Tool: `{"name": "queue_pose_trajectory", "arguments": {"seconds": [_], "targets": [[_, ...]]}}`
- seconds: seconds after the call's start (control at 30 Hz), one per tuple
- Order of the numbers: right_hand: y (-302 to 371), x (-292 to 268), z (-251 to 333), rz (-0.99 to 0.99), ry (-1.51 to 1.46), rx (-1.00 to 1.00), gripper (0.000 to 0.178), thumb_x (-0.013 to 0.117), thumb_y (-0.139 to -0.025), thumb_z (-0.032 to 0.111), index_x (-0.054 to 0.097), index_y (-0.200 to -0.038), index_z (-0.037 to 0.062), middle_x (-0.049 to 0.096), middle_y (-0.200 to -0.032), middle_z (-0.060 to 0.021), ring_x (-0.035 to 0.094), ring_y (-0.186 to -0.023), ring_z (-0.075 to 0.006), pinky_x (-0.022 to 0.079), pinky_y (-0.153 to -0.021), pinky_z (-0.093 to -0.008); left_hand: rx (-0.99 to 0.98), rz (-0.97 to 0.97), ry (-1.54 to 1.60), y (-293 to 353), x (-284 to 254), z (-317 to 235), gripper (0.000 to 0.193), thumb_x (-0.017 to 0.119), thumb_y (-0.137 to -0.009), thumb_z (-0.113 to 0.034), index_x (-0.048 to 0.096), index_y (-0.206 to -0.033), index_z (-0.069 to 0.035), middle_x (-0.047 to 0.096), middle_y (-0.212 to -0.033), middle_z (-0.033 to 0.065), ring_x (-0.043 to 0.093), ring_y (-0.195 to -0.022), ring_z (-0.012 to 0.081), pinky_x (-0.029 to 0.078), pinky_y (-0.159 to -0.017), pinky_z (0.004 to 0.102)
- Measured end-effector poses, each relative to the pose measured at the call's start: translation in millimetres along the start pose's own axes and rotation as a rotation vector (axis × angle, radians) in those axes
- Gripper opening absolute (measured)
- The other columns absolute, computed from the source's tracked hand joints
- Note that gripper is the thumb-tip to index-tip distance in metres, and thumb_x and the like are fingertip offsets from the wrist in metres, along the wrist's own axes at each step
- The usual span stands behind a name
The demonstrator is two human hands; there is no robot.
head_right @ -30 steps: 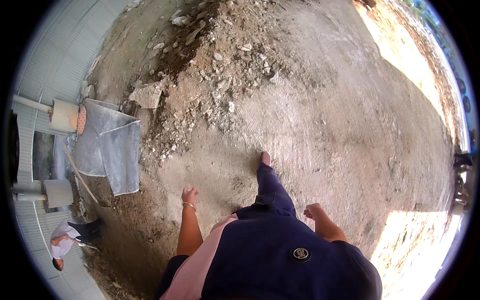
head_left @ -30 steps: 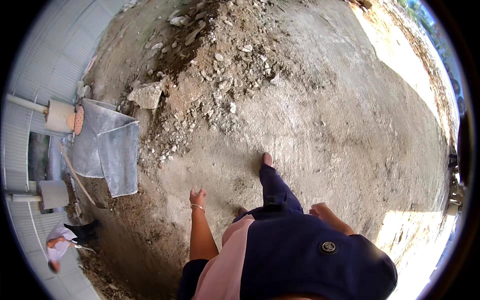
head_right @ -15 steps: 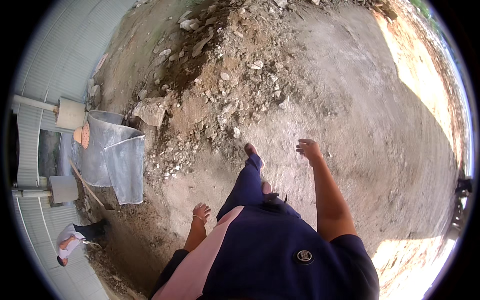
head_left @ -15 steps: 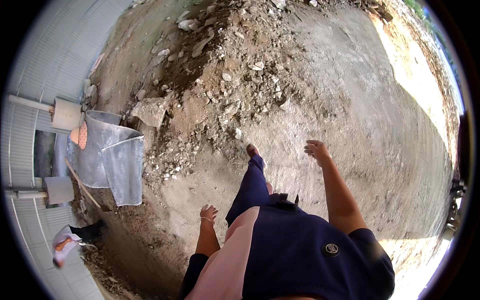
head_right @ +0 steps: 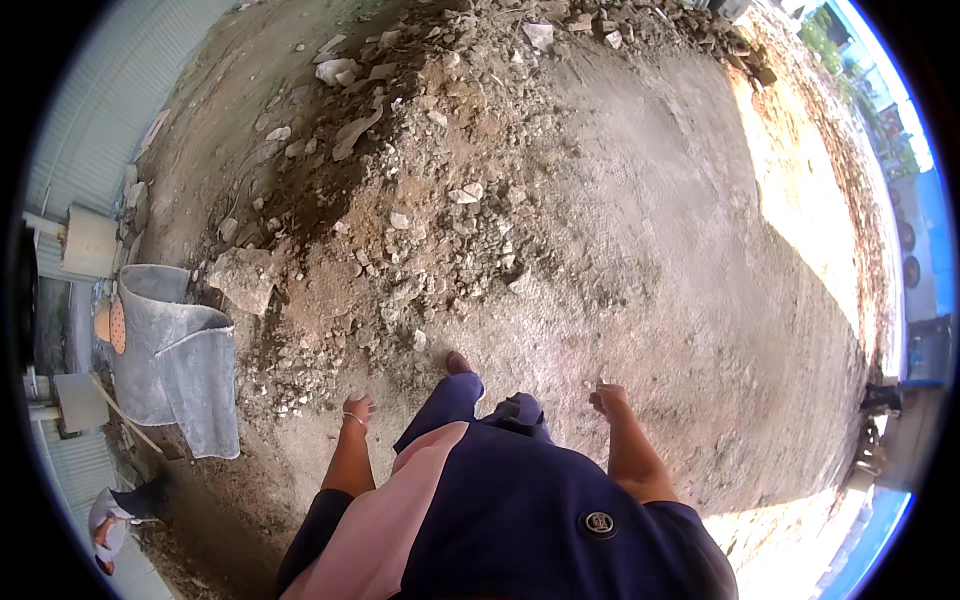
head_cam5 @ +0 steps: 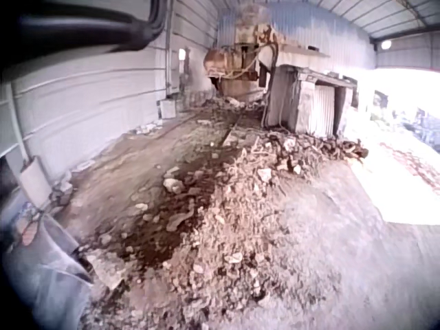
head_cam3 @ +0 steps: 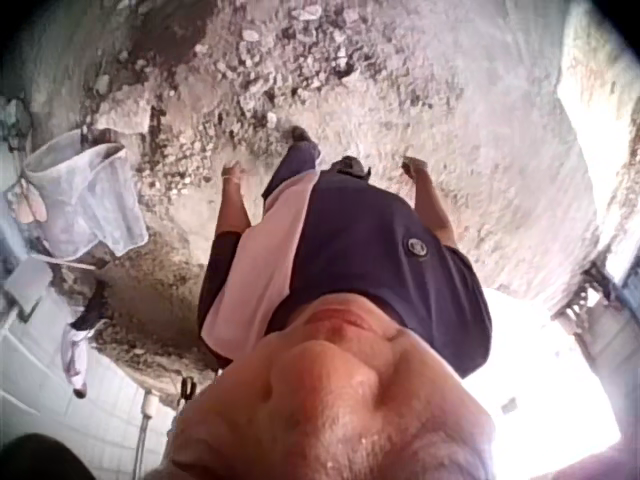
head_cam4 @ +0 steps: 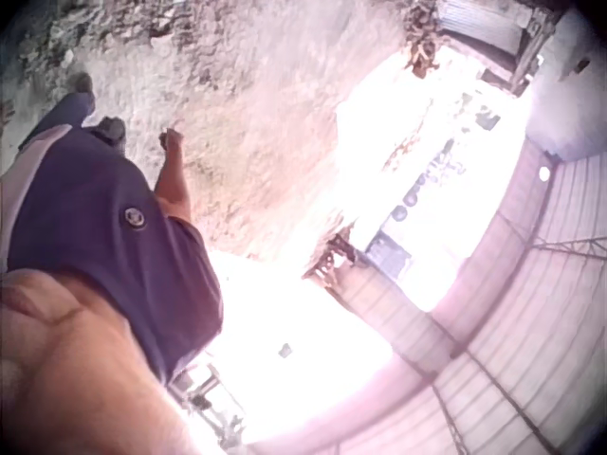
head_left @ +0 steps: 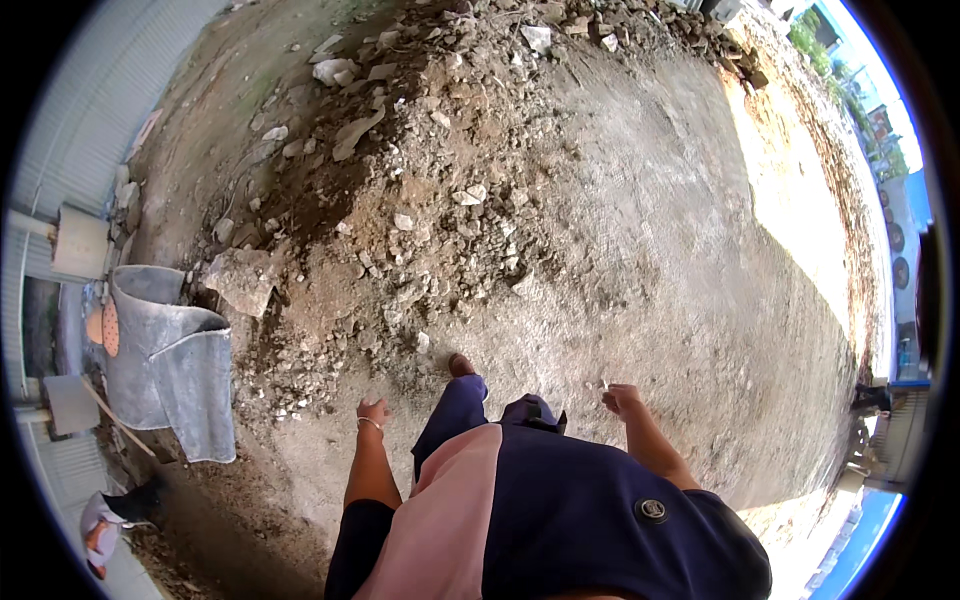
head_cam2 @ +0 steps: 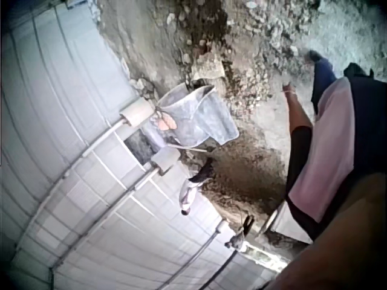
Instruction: The person picks up chunks of concrete debris from the ground by hand and carries them to a metal bin, dropping them inside. The person handles the pieces one at a time and walks back and forth between the pile and the bin.
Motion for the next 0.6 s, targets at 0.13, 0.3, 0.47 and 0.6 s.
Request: {"name": "queue_pose_trajectory", "arguments": {"seconds": [0.13, 0.3, 0.47, 0.6], "targets": [[-9, -6, 16, 0.115, -0.230, -0.069, 0.025, 0.046, -0.074, 0.010, 0.046, -0.099, 0.0050, 0.055, -0.077, -0.0103, 0.055, -0.068, -0.0192, 0.044, -0.055, -0.0288, 0.100, 0.056, -0.230, -35, 55, -83, 0.046, 0.053, -0.069, -0.008, 0.033, -0.110, 0.000, 0.052, -0.077, 0.0108, 0.052, -0.057, 0.0187, 0.042, -0.046, 0.0275], [-12, -19, 21, 0.036, -0.078, 0.082, 0.020, 0.047, -0.074, 0.012, 0.049, -0.093, 0.0058, 0.056, -0.077, -0.0092, 0.056, -0.069, -0.0203, 0.044, -0.059, -0.0316, 0.334, 0.172, -0.124, -3, 195, -215, 0.041, 0.051, -0.070, -0.006, 0.037, -0.108, 0.000, 0.053, -0.073, 0.0089, 0.051, -0.055, 0.0143, 0.040, -0.046, 0.0249], [-56, -36, 68, 0.017, -0.116, 0.141, 0.017, 0.048, -0.074, 0.012, 0.051, -0.089, 0.0069, 0.056, -0.077, -0.0086, 0.056, -0.068, -0.0204, 0.044, -0.058, -0.0318, 0.394, 0.174, -0.251, -12, 262, -251, 0.034, 0.051, -0.071, -0.006, 0.042, -0.104, -0.002, 0.054, -0.077, 0.0063, 0.051, -0.055, 0.0133, 0.042, -0.050, 0.0254], [-133, -86, 128, -0.022, -0.210, 0.145, 0.016, 0.047, -0.074, 0.009, 0.051, -0.089, 0.0063, 0.055, -0.076, -0.0102, 0.056, -0.066, -0.0205, 0.044, -0.054, -0.0309, 0.211, 0.107, -0.149, -30, 281, -219, 0.022, 0.050, -0.072, -0.010, 0.047, -0.093, -0.006, 0.053, -0.071, 0.0048, 0.051, -0.053, 0.0147, 0.039, -0.044, 0.0275]]}}
Point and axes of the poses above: each hand's wrist, its own y-axis away from the middle knuckle, its own x-axis out of the palm, z = x × y, the point moved 7 cm from there along -y, towards the middle knuckle
